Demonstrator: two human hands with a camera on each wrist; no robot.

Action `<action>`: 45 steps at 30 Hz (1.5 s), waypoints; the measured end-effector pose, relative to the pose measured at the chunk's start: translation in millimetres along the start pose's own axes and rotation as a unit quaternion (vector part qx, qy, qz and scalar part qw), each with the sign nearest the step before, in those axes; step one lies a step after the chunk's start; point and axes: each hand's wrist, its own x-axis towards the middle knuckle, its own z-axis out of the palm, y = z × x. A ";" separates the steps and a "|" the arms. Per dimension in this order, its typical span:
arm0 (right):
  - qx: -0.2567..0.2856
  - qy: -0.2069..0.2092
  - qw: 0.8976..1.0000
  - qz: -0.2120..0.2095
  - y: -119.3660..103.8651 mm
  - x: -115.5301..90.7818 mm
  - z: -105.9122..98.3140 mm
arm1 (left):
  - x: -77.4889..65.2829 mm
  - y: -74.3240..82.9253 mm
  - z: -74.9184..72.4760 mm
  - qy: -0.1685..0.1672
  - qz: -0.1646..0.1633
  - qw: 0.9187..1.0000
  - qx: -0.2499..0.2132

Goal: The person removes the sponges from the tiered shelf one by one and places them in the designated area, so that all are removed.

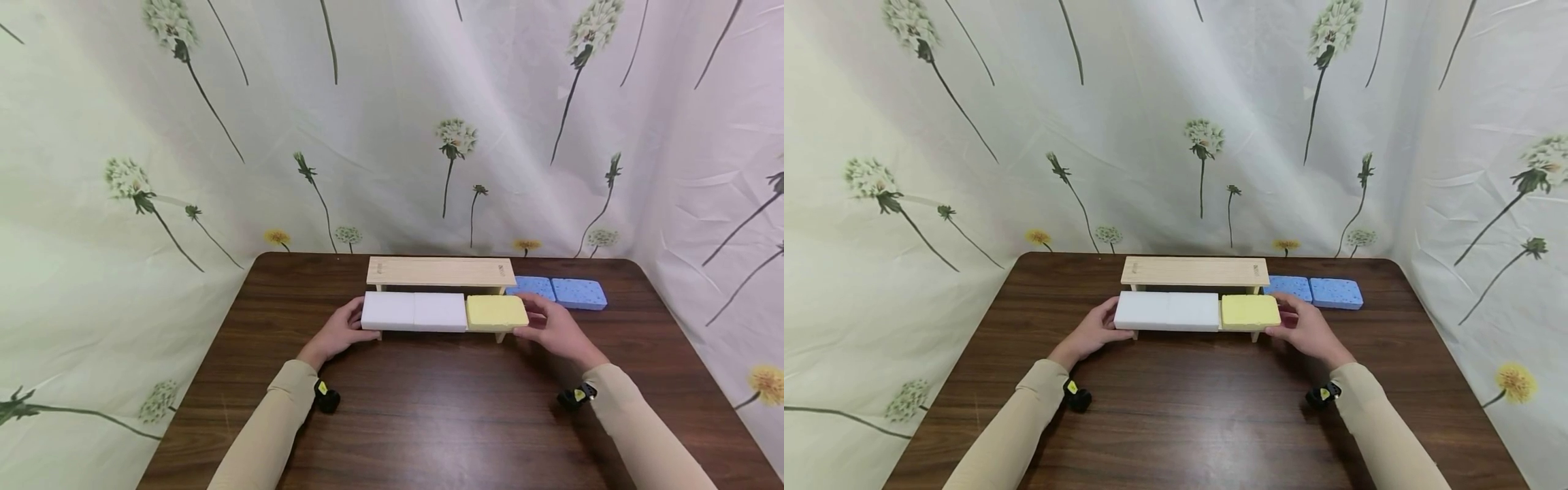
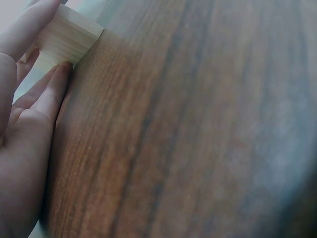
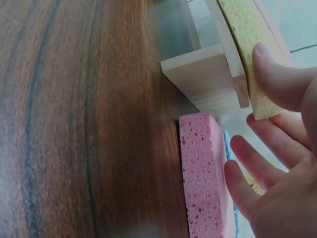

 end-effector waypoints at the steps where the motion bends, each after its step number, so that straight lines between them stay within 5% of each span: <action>1: -0.002 0.000 1.000 -0.005 0.4 -0.3 -0.5 | 0.1 0.5 0.0 0.000 0.000 1.000 0.000; 30: -0.013 0.015 1.000 0.022 5.2 -16.8 -16.5 | 0.4 -2.0 -1.3 -0.002 0.008 1.000 0.003; 45: -0.041 0.031 0.999 -0.001 14.5 -22.9 -25.3 | -0.6 -1.7 -0.3 0.000 0.002 1.000 0.004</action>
